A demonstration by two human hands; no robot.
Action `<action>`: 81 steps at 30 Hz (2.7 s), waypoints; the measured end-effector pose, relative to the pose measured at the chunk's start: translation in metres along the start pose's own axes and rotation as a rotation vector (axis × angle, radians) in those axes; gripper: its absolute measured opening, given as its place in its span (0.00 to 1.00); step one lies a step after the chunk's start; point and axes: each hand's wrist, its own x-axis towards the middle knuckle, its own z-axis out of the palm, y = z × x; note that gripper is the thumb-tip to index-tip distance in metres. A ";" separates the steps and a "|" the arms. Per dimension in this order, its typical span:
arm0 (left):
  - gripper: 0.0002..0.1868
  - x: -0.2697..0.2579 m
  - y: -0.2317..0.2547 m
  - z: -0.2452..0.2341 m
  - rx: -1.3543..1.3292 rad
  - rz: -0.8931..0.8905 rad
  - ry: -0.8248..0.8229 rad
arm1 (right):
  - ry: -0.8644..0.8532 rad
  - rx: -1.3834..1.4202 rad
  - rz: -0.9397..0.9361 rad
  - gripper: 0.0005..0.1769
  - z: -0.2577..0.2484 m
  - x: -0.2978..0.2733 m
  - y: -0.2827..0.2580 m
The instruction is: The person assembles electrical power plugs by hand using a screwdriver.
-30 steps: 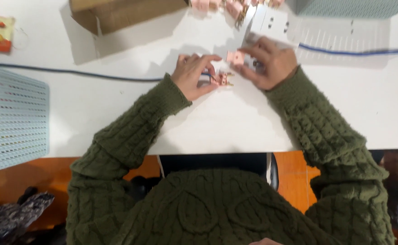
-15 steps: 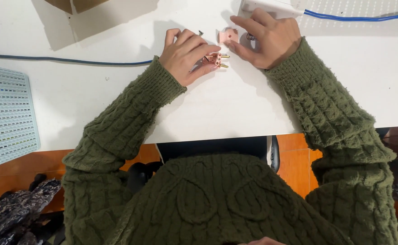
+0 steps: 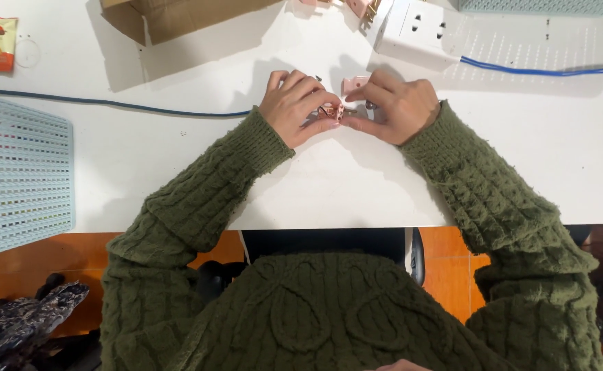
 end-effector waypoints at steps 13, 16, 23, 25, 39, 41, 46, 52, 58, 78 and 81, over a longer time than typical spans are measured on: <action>0.22 -0.007 -0.015 0.021 -0.064 -0.027 0.061 | -0.008 0.079 0.052 0.19 -0.003 0.002 -0.014; 0.20 -0.007 -0.014 0.023 -0.072 -0.032 0.079 | 0.014 0.096 0.044 0.17 -0.002 0.003 -0.014; 0.23 -0.008 -0.015 0.024 -0.082 -0.050 0.061 | 0.031 0.117 0.054 0.18 -0.001 0.003 -0.014; 0.23 -0.007 -0.016 0.024 -0.084 -0.051 0.061 | 0.034 0.129 0.065 0.18 0.002 0.002 -0.010; 0.19 0.012 -0.013 -0.019 0.194 0.304 0.255 | 0.025 -0.106 0.151 0.30 -0.016 -0.003 0.034; 0.18 0.012 -0.013 -0.019 0.195 0.344 0.259 | 0.014 -0.107 0.143 0.26 -0.013 -0.009 0.040; 0.16 0.012 -0.015 -0.013 0.174 0.436 0.279 | -0.019 -0.180 0.111 0.17 0.000 -0.022 0.055; 0.18 0.011 -0.015 -0.011 0.197 0.448 0.254 | -0.023 -0.087 0.134 0.25 -0.013 -0.008 0.047; 0.18 0.013 -0.012 -0.015 0.173 0.442 0.261 | 0.144 0.184 0.087 0.19 -0.035 -0.002 0.025; 0.09 0.012 -0.009 -0.013 0.116 0.425 0.237 | -0.082 0.202 0.009 0.13 0.007 -0.015 -0.003; 0.09 0.012 -0.010 -0.014 0.134 0.420 0.207 | -0.058 0.182 -0.011 0.14 0.008 -0.014 -0.003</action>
